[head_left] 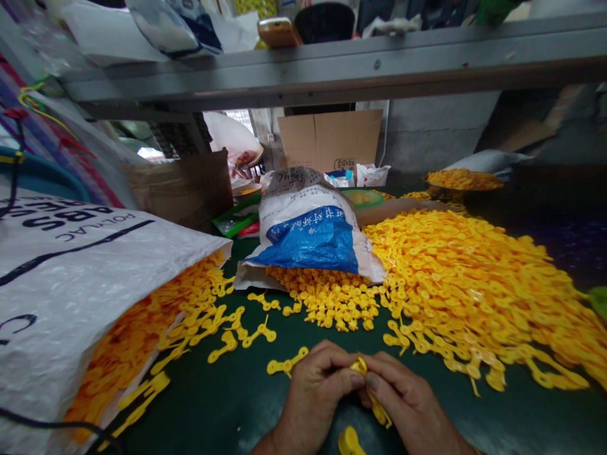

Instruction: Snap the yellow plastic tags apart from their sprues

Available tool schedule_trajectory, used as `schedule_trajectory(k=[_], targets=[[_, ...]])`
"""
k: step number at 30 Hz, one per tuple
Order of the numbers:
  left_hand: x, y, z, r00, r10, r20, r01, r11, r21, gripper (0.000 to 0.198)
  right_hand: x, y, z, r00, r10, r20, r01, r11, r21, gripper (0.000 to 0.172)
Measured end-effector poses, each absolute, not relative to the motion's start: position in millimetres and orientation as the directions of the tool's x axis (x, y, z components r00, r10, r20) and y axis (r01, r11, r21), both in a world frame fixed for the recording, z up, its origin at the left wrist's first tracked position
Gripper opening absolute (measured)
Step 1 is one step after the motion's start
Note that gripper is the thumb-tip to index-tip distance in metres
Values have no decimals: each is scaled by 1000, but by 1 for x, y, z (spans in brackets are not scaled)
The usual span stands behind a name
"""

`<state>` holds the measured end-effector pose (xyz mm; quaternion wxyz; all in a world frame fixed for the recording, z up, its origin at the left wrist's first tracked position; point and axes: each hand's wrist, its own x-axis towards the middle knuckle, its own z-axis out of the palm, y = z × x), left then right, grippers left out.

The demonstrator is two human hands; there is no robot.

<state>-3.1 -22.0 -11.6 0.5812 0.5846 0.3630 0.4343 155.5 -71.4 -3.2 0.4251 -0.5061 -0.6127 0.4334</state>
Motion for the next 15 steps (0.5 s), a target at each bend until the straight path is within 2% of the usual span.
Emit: schedule_trajectory(k=[2,8,12,15], targets=[[-4,-22,-9,334,934,129,-4,-136,991,3,155,-73,-7,-129,985,115,287,148,-946,26],[-9,-22,-6,395,899,190,35,-222,974,5,157,-75,-18,-177,963,203,324,252,-912,29],[-10,-22,-11,397,904,160,5,-176,984,7,157,-75,-13,-192,965,181,340,239,-910,28],[-6,-21,-18,405,912,72,-96,-36,995,10,157,-74,-8,-191,968,164,349,224,-910,27]])
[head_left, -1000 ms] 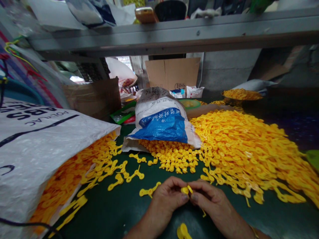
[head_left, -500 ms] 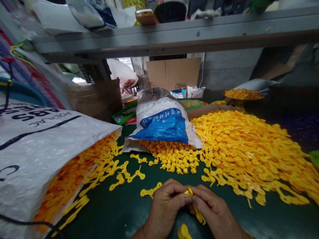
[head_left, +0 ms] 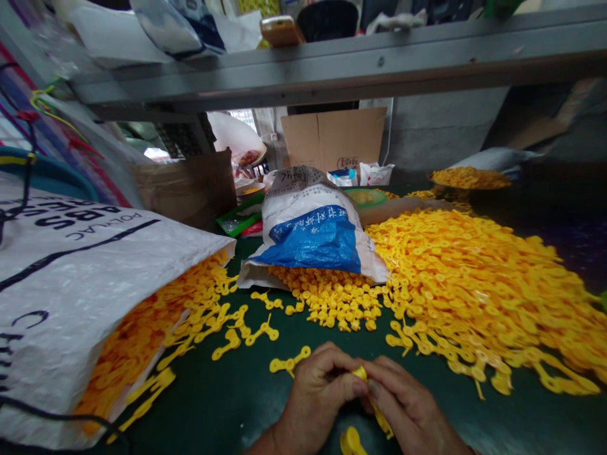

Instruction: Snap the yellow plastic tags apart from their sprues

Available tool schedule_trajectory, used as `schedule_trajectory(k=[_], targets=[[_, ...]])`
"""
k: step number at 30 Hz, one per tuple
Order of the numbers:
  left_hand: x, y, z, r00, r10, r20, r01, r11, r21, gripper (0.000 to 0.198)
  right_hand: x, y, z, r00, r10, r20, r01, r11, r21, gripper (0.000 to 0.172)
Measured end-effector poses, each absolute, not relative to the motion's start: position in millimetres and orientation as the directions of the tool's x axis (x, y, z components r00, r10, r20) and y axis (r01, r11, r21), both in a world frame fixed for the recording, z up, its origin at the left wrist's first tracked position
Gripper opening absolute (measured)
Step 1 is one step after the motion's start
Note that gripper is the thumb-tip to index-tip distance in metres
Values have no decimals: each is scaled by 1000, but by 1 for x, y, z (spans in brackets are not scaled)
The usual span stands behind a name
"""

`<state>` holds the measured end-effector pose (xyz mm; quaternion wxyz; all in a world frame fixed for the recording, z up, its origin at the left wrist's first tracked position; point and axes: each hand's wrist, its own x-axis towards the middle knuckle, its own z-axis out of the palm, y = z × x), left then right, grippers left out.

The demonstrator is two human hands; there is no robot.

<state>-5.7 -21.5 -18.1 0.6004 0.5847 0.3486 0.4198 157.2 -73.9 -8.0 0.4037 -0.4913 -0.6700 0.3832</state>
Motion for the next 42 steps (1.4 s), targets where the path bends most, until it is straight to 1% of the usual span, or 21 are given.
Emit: schedule_trajectory(k=[2,3,5,7,12,14,16,18,22,26,28,30,32,34,35,37,40,42], targets=[[-2,-21,-22,409,912,-7,-198,97,975,21,159,-72,-7,-163,974,154,341,203,-918,27],[0,-20,-23,426,904,-47,-223,155,963,24,160,-71,-7,-138,980,141,335,180,-925,26],[3,-20,-24,481,870,-109,-206,233,950,23,161,-69,-8,-85,990,110,326,132,-936,26],[4,-20,-23,514,846,-140,-182,267,946,21,162,-69,-9,-63,991,114,344,129,-930,25],[2,-21,-18,487,862,-143,-228,283,932,24,163,-70,-11,-119,929,350,416,367,-832,30],[0,-23,-15,465,879,-110,-188,219,957,20,163,-70,-11,-121,921,370,410,386,-826,32],[-3,-25,-12,429,903,-20,-108,73,992,15,163,-70,-11,-109,930,350,395,363,-844,32],[-5,-27,-8,412,907,91,-27,-87,996,12,164,-71,-11,-97,942,322,370,334,-867,32],[-9,-30,-1,428,882,198,64,-248,967,11,163,-73,-14,-79,961,263,305,275,-912,29],[-12,-30,5,521,789,327,162,-468,869,15,160,-75,-17,-70,980,187,253,199,-947,25],[-12,-30,7,547,763,344,173,-505,845,16,158,-74,-15,-69,986,151,237,163,-958,24],[-11,-31,6,537,790,296,124,-421,899,15,157,-73,-10,-81,989,124,226,140,-964,24],[-7,-31,1,521,831,198,-2,-230,973,13,158,-72,-5,-98,990,104,218,123,-968,25],[-2,-31,-5,508,856,97,-139,-29,990,13,160,-71,-1,-100,990,100,223,120,-968,26],[-1,-30,-8,496,866,68,-184,28,982,16,161,-71,-1,-88,989,117,236,135,-962,25],[1,-28,-11,467,883,55,-206,48,977,19,165,-71,-2,-66,978,198,309,208,-928,22],[-1,-25,-8,461,886,54,-188,37,982,18,168,-70,-6,-93,934,344,474,345,-810,20],[-3,-24,-4,481,877,5,-210,110,972,21,169,-69,-6,-125,913,388,536,391,-749,21]])
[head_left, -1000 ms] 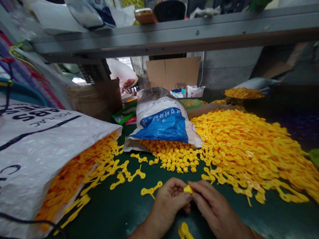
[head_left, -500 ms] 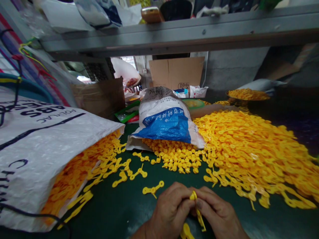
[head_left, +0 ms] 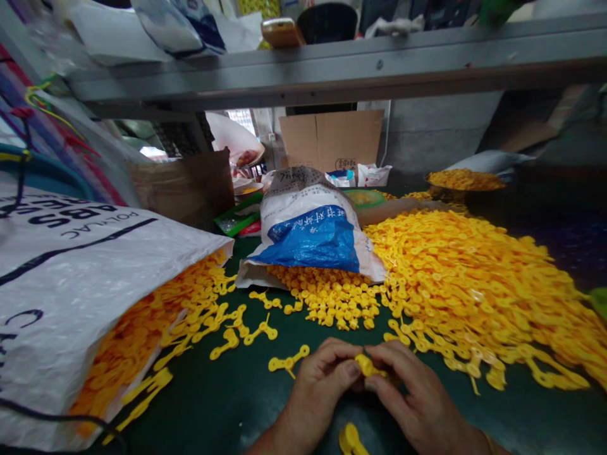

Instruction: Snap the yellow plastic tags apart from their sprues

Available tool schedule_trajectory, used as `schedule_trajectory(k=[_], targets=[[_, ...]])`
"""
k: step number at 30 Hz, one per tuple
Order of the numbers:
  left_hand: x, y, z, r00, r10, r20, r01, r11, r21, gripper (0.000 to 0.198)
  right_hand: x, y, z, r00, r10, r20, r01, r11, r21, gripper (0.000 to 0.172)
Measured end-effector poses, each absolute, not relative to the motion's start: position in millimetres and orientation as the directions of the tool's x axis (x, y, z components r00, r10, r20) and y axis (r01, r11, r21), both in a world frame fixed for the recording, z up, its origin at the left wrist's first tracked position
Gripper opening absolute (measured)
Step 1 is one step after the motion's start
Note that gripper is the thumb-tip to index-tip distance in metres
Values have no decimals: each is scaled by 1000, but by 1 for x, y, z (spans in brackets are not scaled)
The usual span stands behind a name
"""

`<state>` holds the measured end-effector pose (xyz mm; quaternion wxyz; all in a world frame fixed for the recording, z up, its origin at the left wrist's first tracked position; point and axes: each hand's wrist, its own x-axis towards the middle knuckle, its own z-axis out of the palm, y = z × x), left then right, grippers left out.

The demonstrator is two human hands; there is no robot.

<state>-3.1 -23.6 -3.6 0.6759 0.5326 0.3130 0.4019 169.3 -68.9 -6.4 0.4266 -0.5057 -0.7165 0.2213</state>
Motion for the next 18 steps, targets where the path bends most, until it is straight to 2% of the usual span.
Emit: schedule_trajectory(k=[3,5,10,13,18], targets=[[-5,-24,0,516,854,-66,-247,222,943,22,168,-67,-2,-127,921,369,554,375,-743,27],[-5,-24,1,521,852,-59,-270,229,935,19,167,-67,4,-150,940,307,547,337,-766,27],[-6,-24,-3,525,850,-48,-287,230,930,13,166,-69,15,-279,943,182,531,310,-789,14],[-5,-24,-5,518,852,-78,-251,239,938,14,166,-71,13,-289,939,188,564,325,-759,8],[-3,-29,-6,514,853,-94,-237,247,939,14,167,-74,10,-327,920,217,616,382,-689,14]])
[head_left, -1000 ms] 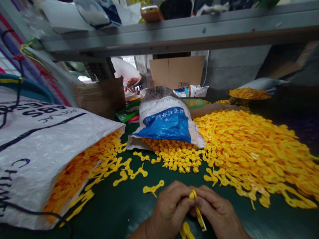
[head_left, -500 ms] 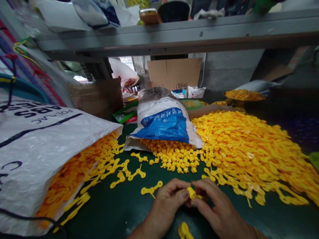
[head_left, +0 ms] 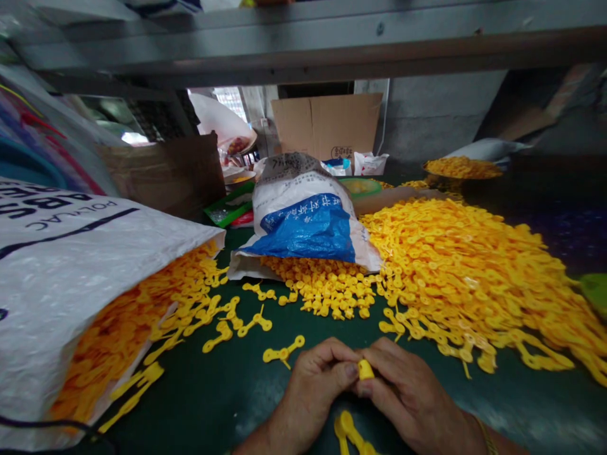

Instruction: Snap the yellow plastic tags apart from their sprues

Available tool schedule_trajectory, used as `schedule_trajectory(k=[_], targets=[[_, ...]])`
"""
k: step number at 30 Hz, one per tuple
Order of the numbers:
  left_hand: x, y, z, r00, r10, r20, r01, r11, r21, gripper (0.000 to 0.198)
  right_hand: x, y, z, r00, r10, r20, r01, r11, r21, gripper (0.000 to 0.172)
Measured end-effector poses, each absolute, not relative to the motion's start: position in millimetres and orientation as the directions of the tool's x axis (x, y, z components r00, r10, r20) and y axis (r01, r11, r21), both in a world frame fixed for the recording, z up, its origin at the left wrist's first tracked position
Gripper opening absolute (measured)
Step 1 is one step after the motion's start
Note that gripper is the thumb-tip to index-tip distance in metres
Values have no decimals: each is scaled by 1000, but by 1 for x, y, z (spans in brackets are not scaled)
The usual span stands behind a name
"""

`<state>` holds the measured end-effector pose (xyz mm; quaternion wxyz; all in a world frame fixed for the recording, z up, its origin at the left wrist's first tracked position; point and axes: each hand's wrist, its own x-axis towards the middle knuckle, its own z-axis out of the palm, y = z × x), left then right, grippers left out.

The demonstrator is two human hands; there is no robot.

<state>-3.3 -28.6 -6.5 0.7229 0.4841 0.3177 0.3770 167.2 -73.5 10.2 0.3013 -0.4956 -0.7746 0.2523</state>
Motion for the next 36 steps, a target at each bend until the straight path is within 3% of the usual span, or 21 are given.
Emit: schedule_trajectory(k=[9,12,15,18,20,23,26,29,31,33,36], targets=[[-4,-28,-9,558,830,-18,-368,267,891,10,170,-67,5,-361,887,288,701,462,-543,12],[-1,-28,-12,581,814,-17,-384,293,876,9,173,-68,1,-323,877,355,730,469,-497,21],[-2,-27,-12,582,810,-72,-336,320,886,12,175,-71,-1,-382,873,303,753,484,-446,11],[-22,-20,-3,518,842,-151,-109,239,965,14,180,-70,-7,-427,862,273,783,503,-366,14],[-44,-13,6,392,916,-86,218,-2,976,14,183,-66,-13,-410,871,270,815,483,-319,17],[-74,-4,16,369,926,82,653,-321,686,21,184,-60,-21,-448,860,245,824,503,-259,16],[-83,0,14,430,901,61,794,-410,449,31,185,-56,-29,-479,853,206,829,517,-212,16],[-77,3,8,442,897,-5,840,-412,352,23,187,-55,-35,-448,865,225,850,491,-193,27],[-71,3,7,440,897,-33,843,-401,359,17,187,-55,-34,-411,883,229,853,461,-247,32],[-66,3,7,440,898,-27,811,-384,442,18,184,-54,-28,-360,914,188,819,406,-405,31],[-55,-1,9,431,901,-40,596,-252,762,27,176,-55,-11,-235,968,89,669,228,-707,24]])
